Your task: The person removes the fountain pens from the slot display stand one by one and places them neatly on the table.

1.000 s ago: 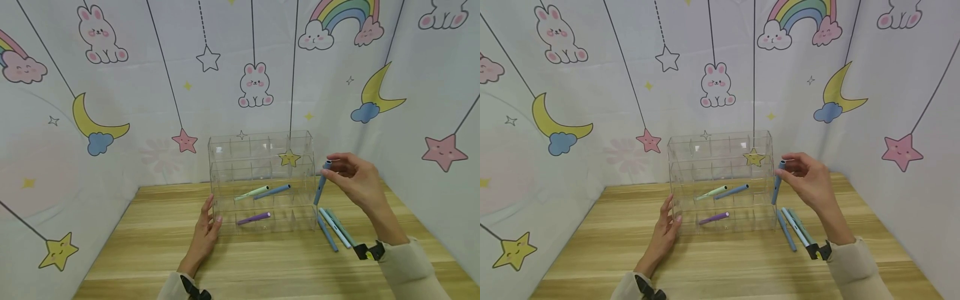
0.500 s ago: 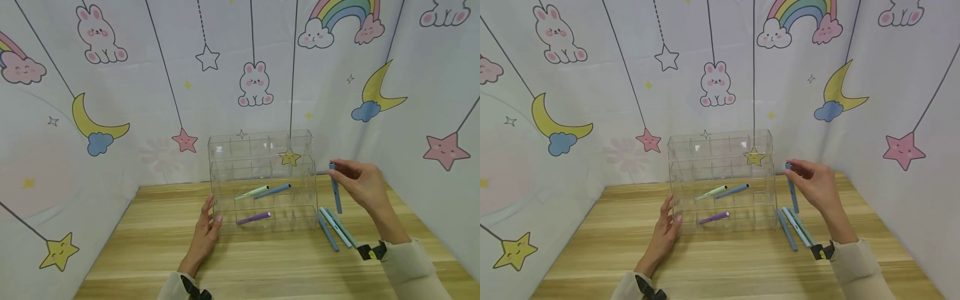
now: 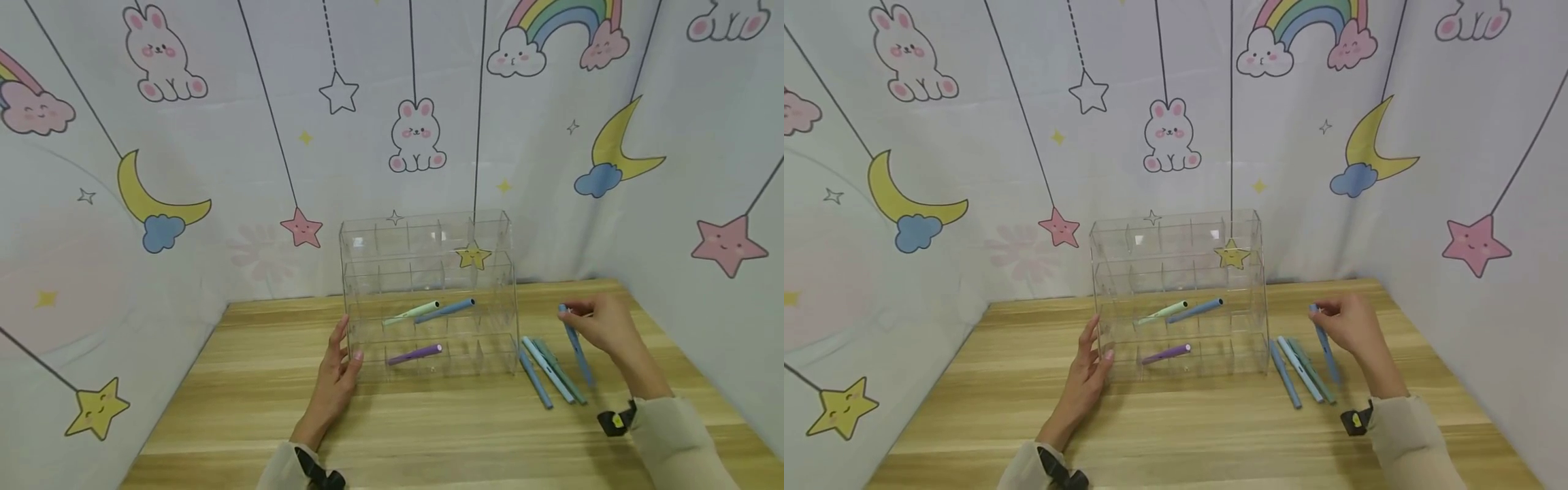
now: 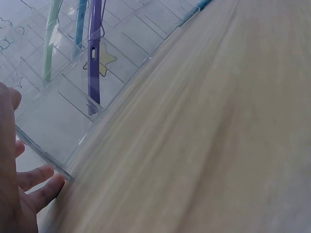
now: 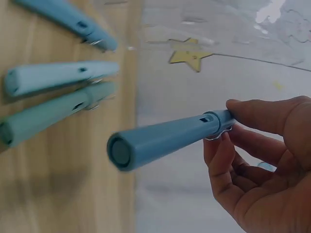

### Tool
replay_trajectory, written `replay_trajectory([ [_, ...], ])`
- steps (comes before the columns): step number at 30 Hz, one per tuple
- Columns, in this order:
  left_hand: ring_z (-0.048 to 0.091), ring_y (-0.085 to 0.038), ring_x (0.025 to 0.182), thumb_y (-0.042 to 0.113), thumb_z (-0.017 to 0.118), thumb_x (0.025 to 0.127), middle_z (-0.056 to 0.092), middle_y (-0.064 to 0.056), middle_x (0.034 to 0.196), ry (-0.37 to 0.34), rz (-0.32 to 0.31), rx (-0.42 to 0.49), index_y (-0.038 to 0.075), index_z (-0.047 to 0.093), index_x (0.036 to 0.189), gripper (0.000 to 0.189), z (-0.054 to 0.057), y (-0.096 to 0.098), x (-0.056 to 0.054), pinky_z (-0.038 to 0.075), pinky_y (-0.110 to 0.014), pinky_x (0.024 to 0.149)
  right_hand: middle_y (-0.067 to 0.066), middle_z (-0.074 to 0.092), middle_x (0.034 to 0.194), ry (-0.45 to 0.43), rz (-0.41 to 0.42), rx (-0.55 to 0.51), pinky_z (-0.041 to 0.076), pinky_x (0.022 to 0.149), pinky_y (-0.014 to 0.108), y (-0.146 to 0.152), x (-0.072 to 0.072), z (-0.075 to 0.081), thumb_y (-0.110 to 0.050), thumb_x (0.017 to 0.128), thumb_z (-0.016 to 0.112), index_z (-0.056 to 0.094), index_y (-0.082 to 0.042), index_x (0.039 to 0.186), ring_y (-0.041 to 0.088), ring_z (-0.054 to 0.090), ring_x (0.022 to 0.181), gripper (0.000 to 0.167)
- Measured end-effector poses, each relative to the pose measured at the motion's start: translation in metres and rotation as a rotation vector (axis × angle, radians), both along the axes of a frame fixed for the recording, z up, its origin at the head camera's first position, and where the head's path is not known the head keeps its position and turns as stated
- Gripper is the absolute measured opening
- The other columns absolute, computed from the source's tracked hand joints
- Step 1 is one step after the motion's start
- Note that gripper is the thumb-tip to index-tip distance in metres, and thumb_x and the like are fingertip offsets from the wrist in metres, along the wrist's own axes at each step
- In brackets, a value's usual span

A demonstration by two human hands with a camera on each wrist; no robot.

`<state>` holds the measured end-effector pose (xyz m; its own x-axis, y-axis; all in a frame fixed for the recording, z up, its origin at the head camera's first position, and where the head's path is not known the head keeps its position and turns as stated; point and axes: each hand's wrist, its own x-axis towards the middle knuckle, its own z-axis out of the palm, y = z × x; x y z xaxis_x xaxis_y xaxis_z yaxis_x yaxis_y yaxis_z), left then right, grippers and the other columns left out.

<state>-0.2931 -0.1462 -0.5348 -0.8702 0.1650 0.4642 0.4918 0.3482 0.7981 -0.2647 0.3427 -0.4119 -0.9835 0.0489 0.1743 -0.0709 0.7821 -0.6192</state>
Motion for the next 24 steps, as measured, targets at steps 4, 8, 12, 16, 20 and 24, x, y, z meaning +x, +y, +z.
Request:
replay_trajectory([
  [4, 0.059, -0.059, 0.136, 0.015, 0.058, 0.111, 0.025, -0.020, 0.177, 0.005, -0.003, -0.002, 0.029, 0.018, 0.173, 0.075, -0.001, -0.001, -0.001, 0.061, -0.064, 0.096, 0.032, 0.075, 0.116, -0.067, 0.016, 0.036, 0.060, 0.073, 0.042, 0.009, -0.004, -0.015, -0.024, 0.104, 0.070, 0.072, 0.012, 0.128, 0.044, 0.071, 0.102, 0.042],
  [8, 0.059, -0.058, 0.137, 0.015, 0.057, 0.111, 0.025, -0.019, 0.177, 0.005, -0.003, -0.006, 0.030, 0.017, 0.173, 0.075, -0.002, -0.001, -0.001, 0.061, -0.064, 0.096, 0.035, 0.075, 0.116, -0.114, 0.024, 0.101, 0.063, 0.080, 0.053, 0.014, -0.010, -0.025, -0.022, 0.102, 0.070, 0.073, 0.013, 0.125, 0.051, 0.072, 0.104, 0.041],
  [12, 0.058, -0.059, 0.137, 0.014, 0.057, 0.111, 0.025, -0.020, 0.177, 0.009, -0.005, 0.000, 0.030, 0.017, 0.173, 0.076, -0.002, -0.001, -0.002, 0.061, -0.065, 0.096, 0.035, 0.076, 0.116, -0.145, 0.035, 0.131, 0.063, 0.080, 0.054, 0.018, -0.015, -0.032, -0.021, 0.102, 0.070, 0.073, 0.013, 0.124, 0.051, 0.072, 0.102, 0.040],
  [16, 0.058, -0.060, 0.137, 0.011, 0.057, 0.110, 0.025, -0.020, 0.177, 0.010, -0.011, 0.005, 0.029, 0.017, 0.173, 0.076, -0.001, 0.000, -0.001, 0.061, -0.065, 0.096, 0.034, 0.077, 0.115, -0.144, 0.040, 0.135, 0.062, 0.079, 0.052, 0.021, -0.020, -0.036, -0.020, 0.101, 0.072, 0.074, 0.012, 0.122, 0.049, 0.073, 0.101, 0.038],
  [20, 0.058, -0.059, 0.137, 0.013, 0.057, 0.111, 0.026, -0.020, 0.177, 0.010, -0.008, 0.003, 0.029, 0.017, 0.173, 0.075, 0.000, -0.001, -0.001, 0.061, -0.064, 0.096, 0.035, 0.076, 0.116, -0.141, 0.040, 0.131, 0.062, 0.079, 0.052, 0.023, -0.026, -0.039, -0.021, 0.100, 0.073, 0.075, 0.010, 0.122, 0.050, 0.073, 0.102, 0.038],
  [24, 0.059, -0.059, 0.136, 0.015, 0.057, 0.111, 0.026, -0.020, 0.177, 0.016, -0.002, -0.005, 0.029, 0.017, 0.173, 0.075, 0.000, -0.001, 0.000, 0.062, -0.063, 0.095, 0.034, 0.077, 0.115, -0.136, 0.059, 0.116, 0.062, 0.079, 0.050, 0.024, -0.031, -0.044, -0.022, 0.099, 0.074, 0.076, 0.010, 0.119, 0.048, 0.073, 0.101, 0.038],
])
